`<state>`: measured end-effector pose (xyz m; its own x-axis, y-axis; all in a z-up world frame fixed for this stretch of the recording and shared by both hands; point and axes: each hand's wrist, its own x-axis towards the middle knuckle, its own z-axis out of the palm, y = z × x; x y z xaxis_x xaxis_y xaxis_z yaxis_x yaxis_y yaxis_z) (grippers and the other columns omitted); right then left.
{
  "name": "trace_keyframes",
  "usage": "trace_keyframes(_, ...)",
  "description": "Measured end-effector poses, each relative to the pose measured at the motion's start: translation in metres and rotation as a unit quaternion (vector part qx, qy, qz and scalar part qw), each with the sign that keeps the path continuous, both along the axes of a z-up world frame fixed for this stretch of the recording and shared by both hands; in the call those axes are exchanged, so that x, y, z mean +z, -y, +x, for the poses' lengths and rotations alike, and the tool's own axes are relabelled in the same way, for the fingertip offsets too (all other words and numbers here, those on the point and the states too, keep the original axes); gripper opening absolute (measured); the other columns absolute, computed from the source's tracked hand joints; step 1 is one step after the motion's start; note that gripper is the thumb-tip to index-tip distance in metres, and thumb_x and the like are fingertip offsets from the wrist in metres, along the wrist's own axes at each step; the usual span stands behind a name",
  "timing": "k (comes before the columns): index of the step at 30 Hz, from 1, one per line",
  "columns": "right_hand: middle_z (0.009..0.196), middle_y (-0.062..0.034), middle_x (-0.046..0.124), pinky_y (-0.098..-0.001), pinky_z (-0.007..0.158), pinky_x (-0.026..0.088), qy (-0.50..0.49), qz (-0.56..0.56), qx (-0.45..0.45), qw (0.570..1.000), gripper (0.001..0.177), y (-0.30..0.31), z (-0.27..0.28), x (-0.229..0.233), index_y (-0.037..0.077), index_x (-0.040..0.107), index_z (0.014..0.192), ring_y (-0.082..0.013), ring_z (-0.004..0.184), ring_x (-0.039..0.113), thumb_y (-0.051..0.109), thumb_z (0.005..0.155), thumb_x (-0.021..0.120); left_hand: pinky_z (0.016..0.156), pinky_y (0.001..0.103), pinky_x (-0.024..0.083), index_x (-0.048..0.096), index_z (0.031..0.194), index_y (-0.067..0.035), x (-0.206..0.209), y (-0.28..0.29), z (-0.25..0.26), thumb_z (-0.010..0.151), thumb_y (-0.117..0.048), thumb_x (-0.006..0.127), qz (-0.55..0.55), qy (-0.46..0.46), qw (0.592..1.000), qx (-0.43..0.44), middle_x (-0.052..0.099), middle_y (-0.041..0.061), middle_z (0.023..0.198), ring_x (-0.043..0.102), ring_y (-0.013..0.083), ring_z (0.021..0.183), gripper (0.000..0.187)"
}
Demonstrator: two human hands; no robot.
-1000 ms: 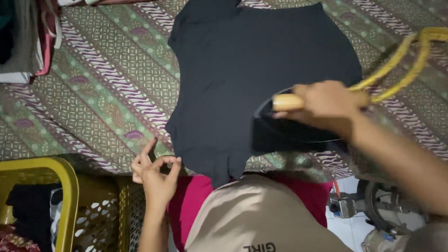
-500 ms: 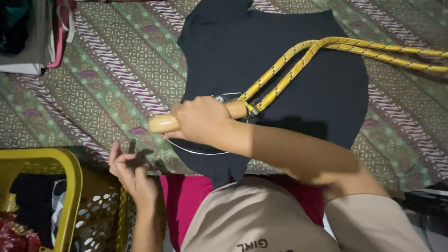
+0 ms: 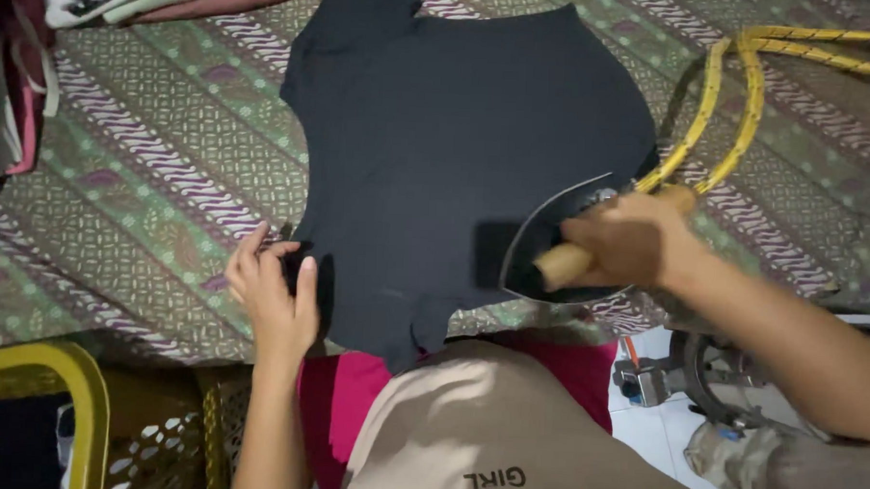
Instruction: Ironing and folding a black t-shirt on a floor mat
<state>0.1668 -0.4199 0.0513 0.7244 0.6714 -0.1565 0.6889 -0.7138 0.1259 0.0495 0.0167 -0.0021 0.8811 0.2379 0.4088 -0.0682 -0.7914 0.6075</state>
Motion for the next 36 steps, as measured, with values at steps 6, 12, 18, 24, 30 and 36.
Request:
trace_keyframes(6,0.077,-0.0098,0.076,-0.0441,0.076,0.062,0.050,-0.033,-0.141,0.988,0.055,0.019,0.033,0.014,0.022,0.069,0.096,-0.0322,0.081,0.078,0.073,0.076,0.062,0.107,0.059,0.033,0.065,0.116,-0.014,-0.013,-0.010,0.005,0.099,-0.031,0.071,0.115,-0.022,0.993,0.019,0.050,0.013,0.147,0.040,0.0412,0.136,0.025)
trace_keyframes(12,0.074,-0.0181,0.074,-0.0480,0.068,0.059,0.053,0.054,-0.252,0.965,0.068,-0.030,0.052,0.047,0.013,0.072,0.091,-0.0415,0.079,0.076,0.080,0.087,0.063,0.107,0.059,0.033,0.063,0.120,-0.012,-0.021,-0.016,0.000,0.099,-0.035,0.070,0.108,-0.049,0.993,0.021,0.048,0.013,0.149,0.038,0.0426,0.138,0.031)
trace_keyframes(18,0.075,-0.0173,0.074,-0.0477,0.069,0.060,0.065,0.059,-0.196,0.977,0.070,-0.051,0.077,0.042,0.016,0.072,0.091,-0.0406,0.078,0.077,0.084,0.084,0.060,0.103,0.057,0.036,0.061,0.125,-0.013,-0.016,-0.012,0.005,0.098,-0.034,0.070,0.109,-0.046,0.993,0.027,0.052,0.011,0.145,0.042,0.0407,0.134,0.035)
trace_keyframes(24,0.070,-0.0120,0.072,-0.0474,0.063,0.056,0.034,0.101,-0.146,0.983,0.070,-0.101,0.085,0.049,0.018,0.075,0.089,-0.0383,0.068,0.072,0.086,0.080,0.063,0.102,0.051,0.035,0.055,0.138,-0.006,-0.028,-0.020,-0.004,0.107,-0.050,0.033,-0.024,0.004,1.000,0.007,0.057,0.017,0.125,0.050,0.0376,0.117,0.058)
trace_keyframes(30,0.061,-0.0087,0.069,-0.0436,0.048,0.051,0.070,0.173,-0.019,0.982,0.068,-0.192,0.080,0.035,0.014,0.073,0.079,-0.0340,0.048,0.066,0.082,0.084,0.066,0.107,0.048,0.037,0.059,0.133,0.002,-0.017,-0.014,0.001,0.102,-0.045,0.034,-0.033,0.012,0.999,0.022,0.060,0.019,0.131,0.051,0.0348,0.122,0.062)
trace_keyframes(36,0.065,-0.0110,0.071,-0.0442,0.048,0.053,0.134,0.229,-0.071,0.961,0.062,-0.256,0.127,0.011,0.009,0.073,0.078,-0.0329,0.049,0.066,0.070,0.085,0.072,0.112,0.048,0.032,0.074,0.118,-0.010,0.001,-0.008,0.002,0.095,-0.021,0.061,0.015,-0.046,0.999,-0.007,0.054,0.013,0.148,0.048,0.0348,0.132,0.028)
